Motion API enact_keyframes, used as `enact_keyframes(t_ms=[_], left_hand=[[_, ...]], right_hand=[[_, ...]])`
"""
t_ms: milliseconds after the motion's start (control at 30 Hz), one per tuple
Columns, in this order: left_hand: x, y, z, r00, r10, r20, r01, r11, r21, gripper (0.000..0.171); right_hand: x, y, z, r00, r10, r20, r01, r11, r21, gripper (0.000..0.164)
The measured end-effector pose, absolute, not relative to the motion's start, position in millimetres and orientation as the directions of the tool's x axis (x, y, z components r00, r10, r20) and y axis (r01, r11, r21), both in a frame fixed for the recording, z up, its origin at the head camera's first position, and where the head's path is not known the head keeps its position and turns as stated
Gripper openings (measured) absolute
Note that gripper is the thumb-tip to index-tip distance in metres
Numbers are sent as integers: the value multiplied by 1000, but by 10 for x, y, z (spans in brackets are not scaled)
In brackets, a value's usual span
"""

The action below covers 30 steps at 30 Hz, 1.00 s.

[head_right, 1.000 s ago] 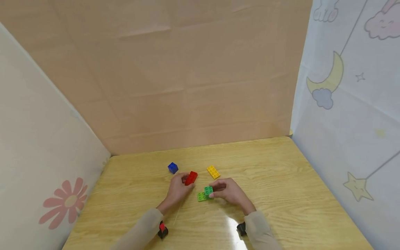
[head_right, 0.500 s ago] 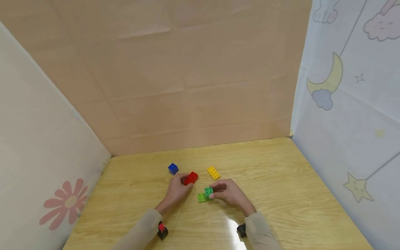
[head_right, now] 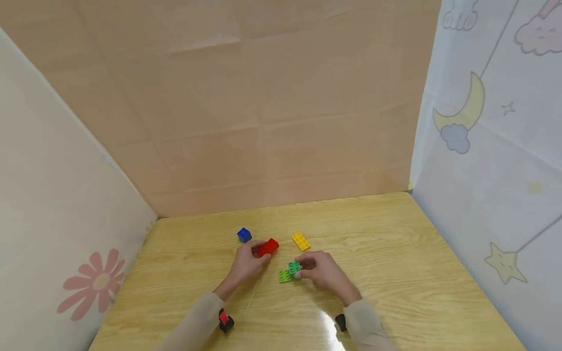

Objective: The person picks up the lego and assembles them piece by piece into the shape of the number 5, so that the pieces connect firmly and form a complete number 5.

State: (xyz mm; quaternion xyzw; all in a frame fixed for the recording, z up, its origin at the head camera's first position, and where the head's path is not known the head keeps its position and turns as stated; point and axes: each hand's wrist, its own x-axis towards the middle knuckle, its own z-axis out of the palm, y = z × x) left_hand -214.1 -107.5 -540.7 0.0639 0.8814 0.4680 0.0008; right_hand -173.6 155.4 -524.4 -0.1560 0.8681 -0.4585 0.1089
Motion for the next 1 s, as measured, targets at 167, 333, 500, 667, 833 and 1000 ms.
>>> enact_keyframes(t_ms=[167, 333, 500, 667, 833, 1000], left_hand=[[-2135, -1095, -5357, -988, 146, 41, 115, 548, 829, 43], [-2138, -1135, -5305, -983, 179, 29, 121, 529, 840, 44], [-2138, -1170, -5232, -977, 211, 18, 122, 488, 864, 44], [-2138, -1178, -5175, -973, 229, 8, 116, 460, 880, 45], [-2117, -1179, -5140, -971, 239, 10, 116, 433, 894, 45], [-2100, -1169, -5129, -967, 255, 21, 127, 404, 906, 42]], right_hand=[[-1748, 1550, -5232, -925, -378, -50, -174, 537, -825, 44], [-1765, 1549, -5259, -918, -391, -63, -157, 505, -849, 52], [-1782, 1560, -5294, -916, -396, -56, -147, 462, -875, 54], [-1794, 1569, -5310, -920, -389, -38, -146, 433, -889, 50], [-1804, 1568, -5351, -920, -389, -46, -129, 412, -902, 48], [-1799, 1571, -5380, -917, -397, -40, -131, 393, -910, 45]])
